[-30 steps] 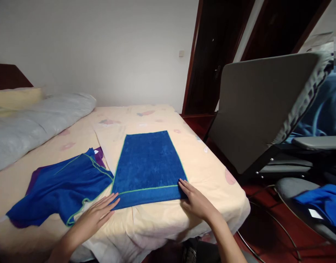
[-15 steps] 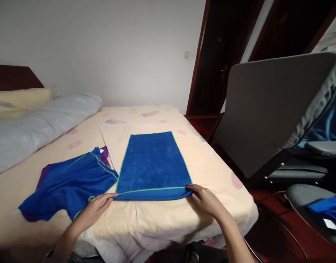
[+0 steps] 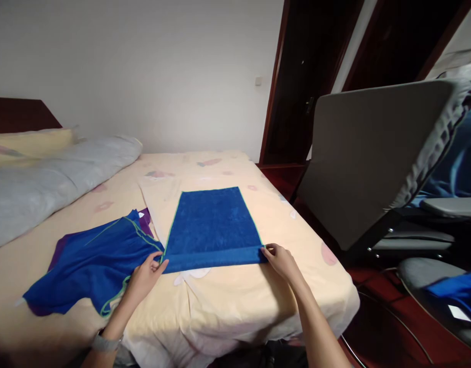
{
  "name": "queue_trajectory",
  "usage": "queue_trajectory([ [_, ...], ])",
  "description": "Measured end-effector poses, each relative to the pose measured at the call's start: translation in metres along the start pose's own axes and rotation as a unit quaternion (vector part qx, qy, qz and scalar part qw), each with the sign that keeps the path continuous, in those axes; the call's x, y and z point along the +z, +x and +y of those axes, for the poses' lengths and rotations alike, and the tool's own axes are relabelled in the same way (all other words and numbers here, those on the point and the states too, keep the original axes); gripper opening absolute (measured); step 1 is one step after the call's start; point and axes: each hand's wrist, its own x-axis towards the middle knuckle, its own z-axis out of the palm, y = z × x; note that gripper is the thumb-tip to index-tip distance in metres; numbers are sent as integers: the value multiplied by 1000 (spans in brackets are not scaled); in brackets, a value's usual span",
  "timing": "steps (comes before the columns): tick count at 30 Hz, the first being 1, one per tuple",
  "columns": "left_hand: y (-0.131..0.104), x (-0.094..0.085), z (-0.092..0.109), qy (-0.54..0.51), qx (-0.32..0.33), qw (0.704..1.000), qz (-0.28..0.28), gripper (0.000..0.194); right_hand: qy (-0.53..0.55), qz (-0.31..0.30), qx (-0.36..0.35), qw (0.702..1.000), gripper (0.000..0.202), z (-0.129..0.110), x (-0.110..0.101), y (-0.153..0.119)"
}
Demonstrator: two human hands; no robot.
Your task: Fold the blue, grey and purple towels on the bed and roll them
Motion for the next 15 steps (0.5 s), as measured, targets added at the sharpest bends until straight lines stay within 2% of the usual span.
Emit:
queue_trajectory([
  [5, -9, -2, 0, 53, -49, 997, -12, 25, 17, 1, 30, 999, 27, 0, -1, -3],
  [15, -6, -8, 10, 36, -35, 999, -18, 24, 30, 16, 79, 996, 22, -13, -5, -4],
])
